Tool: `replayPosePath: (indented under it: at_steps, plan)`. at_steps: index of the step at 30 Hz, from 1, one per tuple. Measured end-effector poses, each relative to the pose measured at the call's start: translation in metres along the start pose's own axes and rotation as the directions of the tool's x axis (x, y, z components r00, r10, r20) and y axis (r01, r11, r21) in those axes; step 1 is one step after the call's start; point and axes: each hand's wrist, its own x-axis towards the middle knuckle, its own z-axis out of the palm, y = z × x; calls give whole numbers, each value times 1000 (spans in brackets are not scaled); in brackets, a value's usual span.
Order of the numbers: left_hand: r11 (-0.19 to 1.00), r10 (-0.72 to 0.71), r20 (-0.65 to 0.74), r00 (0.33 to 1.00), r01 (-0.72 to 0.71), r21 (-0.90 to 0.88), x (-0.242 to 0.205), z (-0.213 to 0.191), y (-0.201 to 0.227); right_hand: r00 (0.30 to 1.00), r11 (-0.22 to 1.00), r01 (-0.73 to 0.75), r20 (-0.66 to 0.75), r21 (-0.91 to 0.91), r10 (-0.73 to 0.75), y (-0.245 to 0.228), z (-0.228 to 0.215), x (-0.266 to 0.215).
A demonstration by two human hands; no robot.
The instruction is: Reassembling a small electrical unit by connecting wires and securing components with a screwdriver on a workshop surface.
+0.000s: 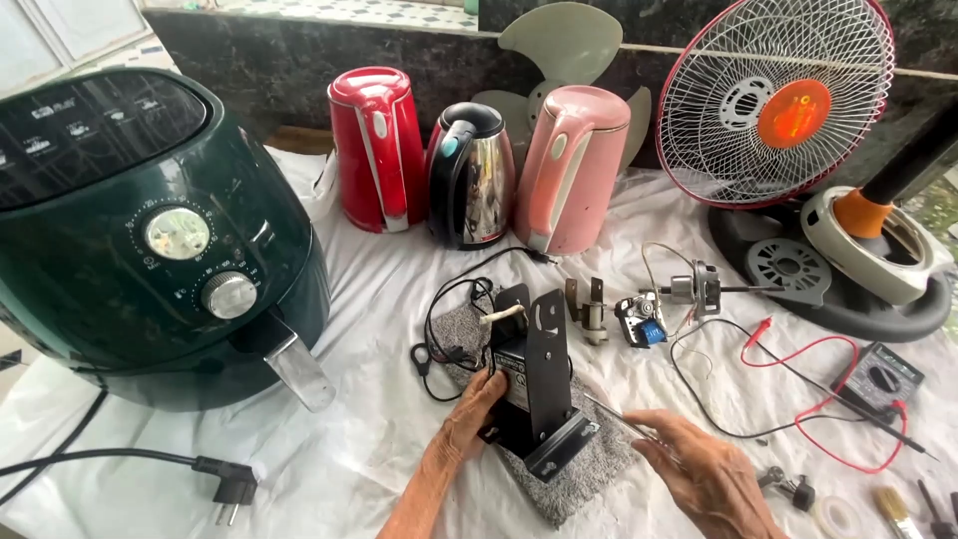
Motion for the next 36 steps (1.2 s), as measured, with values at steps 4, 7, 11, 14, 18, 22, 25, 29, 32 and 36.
replayPosePath:
  at_steps: [4, 7, 11, 14, 18, 22, 25, 29, 32, 36]
  plan:
    - [994, -88, -148, 985, 97, 58, 2, 2, 6, 988, 991, 135, -69, -26, -136, -19, -5, 20]
    - [996, -70, -120, 990, 77, 52, 3, 1, 5, 994, 994, 92, -57, -61, -95, -23, -3, 28]
    - [997, -7, -14, 1000, 8, 71, 2, -2, 3, 980, 988, 152, -122, -37, -155, -25, 2, 30]
    - [990, -64, -109, 992, 77, 120, -1, 1, 5, 976, 987, 158, -144, -36, -161, -26, 5, 32]
    - [991, -72, -127, 989, 85, 106, -1, 0, 4, 974, 986, 164, -158, -4, -163, -25, 10, 35]
    - [995, -35, -75, 997, 42, 93, 3, -5, 1, 979, 989, 146, -142, 10, -143, -25, 10, 35]
    - [997, 56, 68, 996, -60, 48, 4, -5, -1, 967, 980, 195, -172, 33, -187, -24, 9, 34]
    - [998, 7, 10, 1000, -7, 61, 3, -2, 3, 979, 987, 149, -148, 53, -140, -27, 8, 36]
    - [998, 0, -12, 1000, 0, 63, 6, -8, -4, 981, 987, 151, -132, 55, -143, -29, 6, 35]
    - [997, -42, -88, 995, 47, 53, 2, -4, 0, 976, 981, 179, -142, 75, -167, -27, 10, 37]
